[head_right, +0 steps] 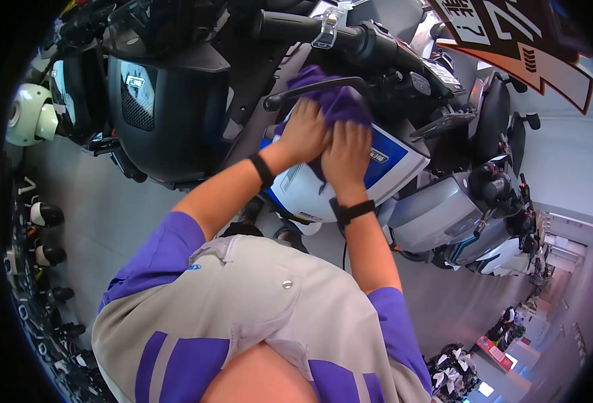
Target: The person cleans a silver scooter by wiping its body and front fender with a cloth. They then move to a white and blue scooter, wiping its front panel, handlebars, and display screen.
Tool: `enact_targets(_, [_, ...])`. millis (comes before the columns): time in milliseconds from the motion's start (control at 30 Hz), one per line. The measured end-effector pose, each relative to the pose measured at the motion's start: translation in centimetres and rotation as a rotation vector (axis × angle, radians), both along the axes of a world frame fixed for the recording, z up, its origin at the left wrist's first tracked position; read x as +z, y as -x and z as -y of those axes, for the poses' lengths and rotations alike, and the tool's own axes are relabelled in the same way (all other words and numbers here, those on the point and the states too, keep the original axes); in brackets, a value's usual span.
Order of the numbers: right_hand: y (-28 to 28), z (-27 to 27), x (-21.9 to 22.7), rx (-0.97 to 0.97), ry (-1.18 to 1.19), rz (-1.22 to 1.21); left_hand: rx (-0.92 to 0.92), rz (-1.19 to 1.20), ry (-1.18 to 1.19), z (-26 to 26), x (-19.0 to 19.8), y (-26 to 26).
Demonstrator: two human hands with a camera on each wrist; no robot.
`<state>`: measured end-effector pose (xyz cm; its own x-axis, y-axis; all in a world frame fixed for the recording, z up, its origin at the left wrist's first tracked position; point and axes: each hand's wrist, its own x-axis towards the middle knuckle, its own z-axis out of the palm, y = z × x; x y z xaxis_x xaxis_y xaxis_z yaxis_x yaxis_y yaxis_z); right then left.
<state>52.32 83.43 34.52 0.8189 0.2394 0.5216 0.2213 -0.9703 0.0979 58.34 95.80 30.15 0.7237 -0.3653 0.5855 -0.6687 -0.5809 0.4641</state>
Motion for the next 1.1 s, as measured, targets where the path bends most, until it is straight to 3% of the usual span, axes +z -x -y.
enact_targets(33, [-1.4,0.2,1.1,-0.032,-0.062,-0.047,-0.007,0.055,0.115,0.2,3.0,-1.3])
enact_targets(67, [-2.8,0.4,2.0,-0.062,-0.124,-0.094,0.014,0.007,0.158,0.8,3.6,-2.6])
enact_targets(100, [-4.0,0.5,3.0,-0.091,-0.186,-0.143,-0.093,-0.138,0.237,1.2,3.0,-4.1])
enact_targets(200, [-6.5,-0.3,7.5,-0.164,-0.293,-0.654,0.037,-0.038,0.353,1.7,0.3,-4.1])
enact_targets(267, [-7.2,-1.0,7.5,-0.059,-0.283,-0.595,0.071,-0.090,0.470,1.3,-1.0,-2.9])
enact_targets(333, [-7.4,-2.2,5.6,0.027,-0.240,-0.492,0.070,-0.236,0.506,0.6,-3.6,-1.3])
enact_targets(367, [-7.1,-3.3,3.7,0.066,-0.028,-0.271,0.055,-0.374,0.558,0.0,-5.0,-0.3])
enact_targets(433, [-4.2,-6.1,1.4,0.084,0.243,-0.261,0.074,-0.247,0.354,-1.1,-7.7,2.2])
enact_targets(500, [-0.6,-6.3,-3.8,0.228,0.227,-0.269,0.103,-0.229,0.236,-2.3,-11.8,5.6])
enact_targets(567, [2.5,-5.7,-6.0,0.314,0.151,-0.290,0.137,-0.320,0.214,-3.4,-16.5,8.6])
enact_targets(667, [6.5,-2.5,-8.6,0.364,0.137,-0.435,-0.176,-0.447,0.023,-6.5,-13.8,8.6])
enact_targets(767, [6.3,-1.1,-7.8,0.210,0.123,-0.471,-0.025,-0.383,-0.144,-4.3,-12.6,8.1])
enact_targets(800, [5.2,-1.2,-6.3,0.211,0.112,-0.230,-0.063,-0.283,-0.087,-3.6,-10.4,6.8])
enact_targets(833, [4.1,-1.1,-5.5,0.143,0.068,-0.158,-0.126,-0.207,0.037,-3.1,-7.2,4.8])
enact_targets(867, [2.3,-1.4,-3.2,0.131,-0.006,-0.108,-0.127,-0.096,0.083,-1.8,-6.6,2.5])
enact_targets(900, [1.1,-1.3,-2.1,0.087,-0.024,-0.100,-0.074,-0.296,0.204,-0.9,-4.0,1.5])
enact_targets(933, [-0.1,-1.5,-0.5,0.098,-0.069,-0.003,-0.062,-0.194,0.285,-0.3,-1.9,0.2])
enact_targets(967, [-0.9,-1.8,-0.1,0.079,-0.123,0.023,-0.043,-0.293,0.323,0.1,-0.7,-0.3])
enact_targets(1100, [1.9,-1.5,-5.1,0.064,-0.027,-0.162,-0.151,-0.033,0.408,-1.1,-3.9,0.1])
